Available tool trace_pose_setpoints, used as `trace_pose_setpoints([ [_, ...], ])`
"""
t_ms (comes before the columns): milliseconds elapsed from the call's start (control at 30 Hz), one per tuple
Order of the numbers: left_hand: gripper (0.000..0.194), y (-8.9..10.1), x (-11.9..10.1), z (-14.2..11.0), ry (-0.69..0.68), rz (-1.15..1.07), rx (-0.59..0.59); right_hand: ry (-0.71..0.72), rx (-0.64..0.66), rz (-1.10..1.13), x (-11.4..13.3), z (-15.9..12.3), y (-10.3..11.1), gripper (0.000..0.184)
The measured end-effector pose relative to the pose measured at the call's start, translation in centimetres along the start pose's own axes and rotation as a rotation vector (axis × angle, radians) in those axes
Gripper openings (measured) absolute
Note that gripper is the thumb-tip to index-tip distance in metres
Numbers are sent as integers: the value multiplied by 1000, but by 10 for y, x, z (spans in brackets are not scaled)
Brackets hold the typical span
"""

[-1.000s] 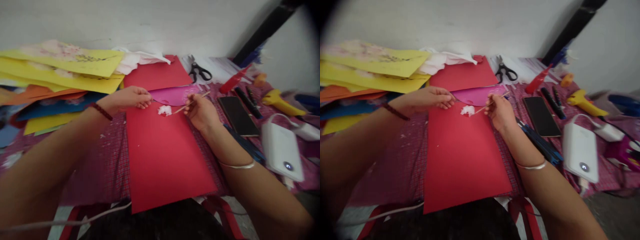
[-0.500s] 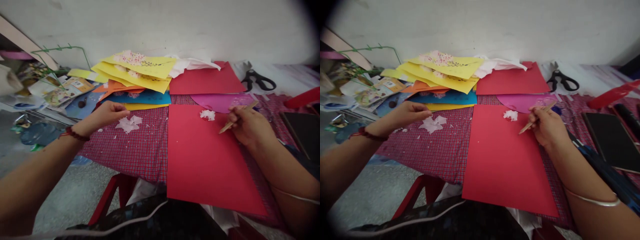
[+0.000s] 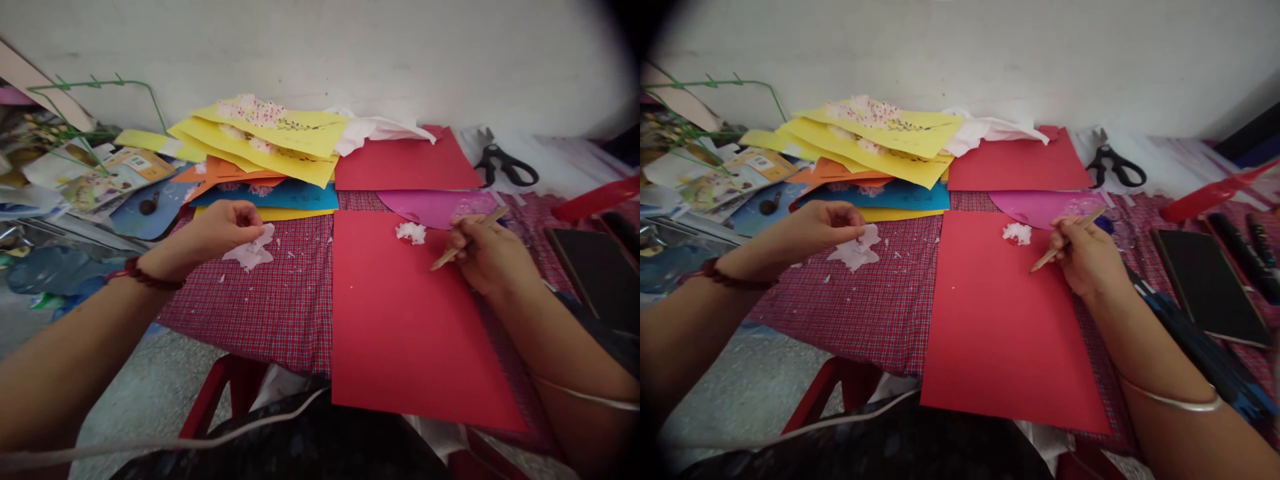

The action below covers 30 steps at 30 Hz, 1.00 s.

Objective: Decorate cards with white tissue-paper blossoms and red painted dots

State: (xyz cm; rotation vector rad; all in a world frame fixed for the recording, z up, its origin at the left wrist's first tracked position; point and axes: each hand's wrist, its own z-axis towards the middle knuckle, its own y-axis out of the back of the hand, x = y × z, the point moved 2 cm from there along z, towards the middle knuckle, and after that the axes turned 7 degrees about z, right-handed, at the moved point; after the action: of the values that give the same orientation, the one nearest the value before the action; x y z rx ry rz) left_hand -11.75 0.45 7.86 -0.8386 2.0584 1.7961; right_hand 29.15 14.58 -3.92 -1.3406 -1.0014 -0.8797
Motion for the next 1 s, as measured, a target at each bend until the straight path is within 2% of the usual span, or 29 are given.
trace_pose_setpoints([
  [100,20,1,-20,-3,-40,-140,25,-62,-11,2,3,-5,-5,11],
  [167,17,-7,-38,2,-96,-196,57,-78,-11,9,10,-13,-12,14],
  [267,22,-29,-67,19,-181,-193,135,-74,-7,81,21,-25,-24,21],
  [333,19,-47,-89,34,-262,-148,180,-77,-28,128,25,-29,-29,22],
  [400,16,-65,-110,49,-351,-139,205,-52,5,141,27,-29,-32,23],
  [533,15,-98,-141,79,-454,-247,267,16,64,106,29,-32,-34,29],
  [633,11,-117,-148,98,-463,-378,285,44,105,44,27,-35,-37,33],
  [767,9,-132,-141,108,-365,-576,311,117,156,-65,27,-37,-42,41],
  [900,9,-135,-132,110,-348,-569,362,210,168,-148,28,-38,-44,41],
  [1000,18,-135,-129,111,-356,-492,440,258,147,-165,28,-37,-42,41],
])
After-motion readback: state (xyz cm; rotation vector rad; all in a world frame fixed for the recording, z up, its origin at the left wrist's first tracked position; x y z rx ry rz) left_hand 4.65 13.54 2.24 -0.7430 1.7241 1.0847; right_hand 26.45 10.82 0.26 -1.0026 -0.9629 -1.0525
